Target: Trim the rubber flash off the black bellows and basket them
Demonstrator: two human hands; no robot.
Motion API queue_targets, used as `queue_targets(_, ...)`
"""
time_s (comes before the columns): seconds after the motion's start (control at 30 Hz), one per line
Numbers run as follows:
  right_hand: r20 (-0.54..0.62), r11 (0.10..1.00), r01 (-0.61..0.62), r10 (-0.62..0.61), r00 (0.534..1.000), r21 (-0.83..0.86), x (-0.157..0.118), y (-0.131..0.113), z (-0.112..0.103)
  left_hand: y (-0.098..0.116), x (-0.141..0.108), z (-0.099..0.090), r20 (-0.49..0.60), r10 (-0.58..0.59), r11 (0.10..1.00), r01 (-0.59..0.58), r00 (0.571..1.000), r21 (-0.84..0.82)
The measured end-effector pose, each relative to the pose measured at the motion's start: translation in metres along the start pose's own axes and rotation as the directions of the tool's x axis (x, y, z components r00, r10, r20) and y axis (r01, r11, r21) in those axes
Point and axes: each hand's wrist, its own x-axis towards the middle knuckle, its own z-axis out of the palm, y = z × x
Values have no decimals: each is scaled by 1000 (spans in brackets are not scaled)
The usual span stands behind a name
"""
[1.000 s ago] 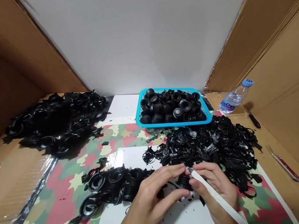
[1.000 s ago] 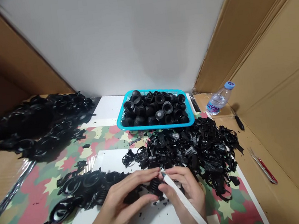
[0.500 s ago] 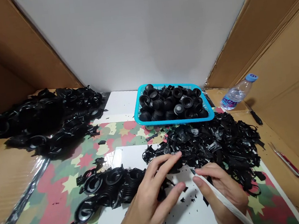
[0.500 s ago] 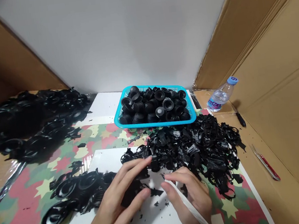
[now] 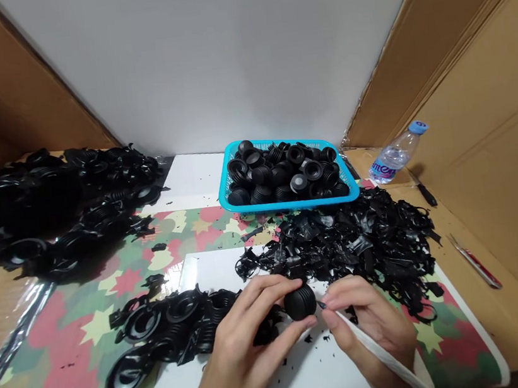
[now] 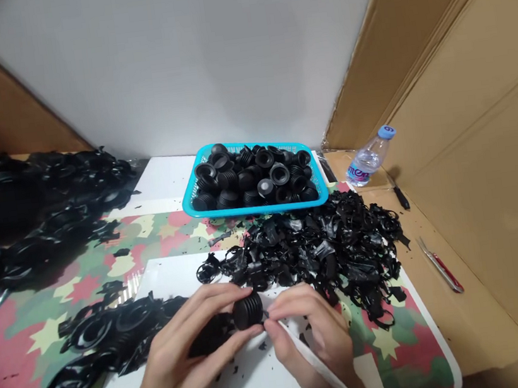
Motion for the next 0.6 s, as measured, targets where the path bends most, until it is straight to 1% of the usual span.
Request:
queue_targets(0.1,102,1000,15,-14,995,-14,3,-4,-7,3,2,0,-39,66,998,-64,997,29)
queue_targets(0.2,117,999,12,-8,993,-34,1,-3,-10,4,3,0,-54,100,994,-97,994,56)
queue_targets(0.3,117,996,19,-9,993,-87,-1,-1,-10,4,0,-1,-29,89,995,-88,996,57)
queue_targets(0.43,191,983,13,22,981,-182,-3,3,-10,4,-4,-3,33,79,995,-81,996,56)
queue_targets(0.5,218,977,45,1,976,-208,-4,3,-11,5,-5,-4,45,81,995,-83,996,57)
queue_targets(0.6,246,959,148,-87,965,-243,-3,2,-11,6,-6,-4,44,76,995,-79,996,68)
